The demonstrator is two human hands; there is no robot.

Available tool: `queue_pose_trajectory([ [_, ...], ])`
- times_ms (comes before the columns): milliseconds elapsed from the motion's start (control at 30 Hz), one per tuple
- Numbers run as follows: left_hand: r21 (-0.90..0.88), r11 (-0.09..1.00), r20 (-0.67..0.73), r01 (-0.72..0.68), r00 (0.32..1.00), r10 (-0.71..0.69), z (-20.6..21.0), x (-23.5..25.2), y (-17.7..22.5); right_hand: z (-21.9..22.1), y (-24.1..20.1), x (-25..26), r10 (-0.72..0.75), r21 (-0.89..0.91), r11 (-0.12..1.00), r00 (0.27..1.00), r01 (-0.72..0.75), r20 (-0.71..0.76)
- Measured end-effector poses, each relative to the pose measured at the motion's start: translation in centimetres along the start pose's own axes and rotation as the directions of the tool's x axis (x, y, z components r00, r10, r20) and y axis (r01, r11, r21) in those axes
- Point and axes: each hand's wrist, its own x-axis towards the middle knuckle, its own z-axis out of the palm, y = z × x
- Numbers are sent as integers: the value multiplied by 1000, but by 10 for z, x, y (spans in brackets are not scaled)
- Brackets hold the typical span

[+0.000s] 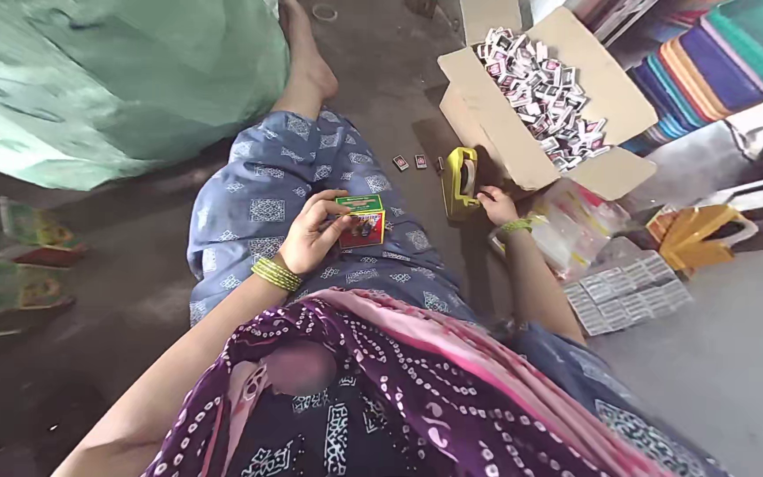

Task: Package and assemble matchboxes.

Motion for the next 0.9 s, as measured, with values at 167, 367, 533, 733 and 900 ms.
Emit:
queue_pose_trajectory([
  [167,14,999,4,34,999,-34,-1,-3,2,10,-8,4,25,146,989,999,-21,-25],
  [367,-3,999,5,35,999,-35,0,-2,2,0,-22,-6,215,348,917,977,-195,-19],
  [533,9,1000,-4,25,1000,-25,-1,-3,2,-3,-17,-29,262,359,890,960,-281,100],
  [733,6,1000,-7,11,1000,-11,1,-2,0,10,-15,-46,274,225,932,959,-283,69],
  [900,26,1000,-20,-15,1000,15,1,-3,0,18,-15,-43,158,77,985,984,-152,-78],
])
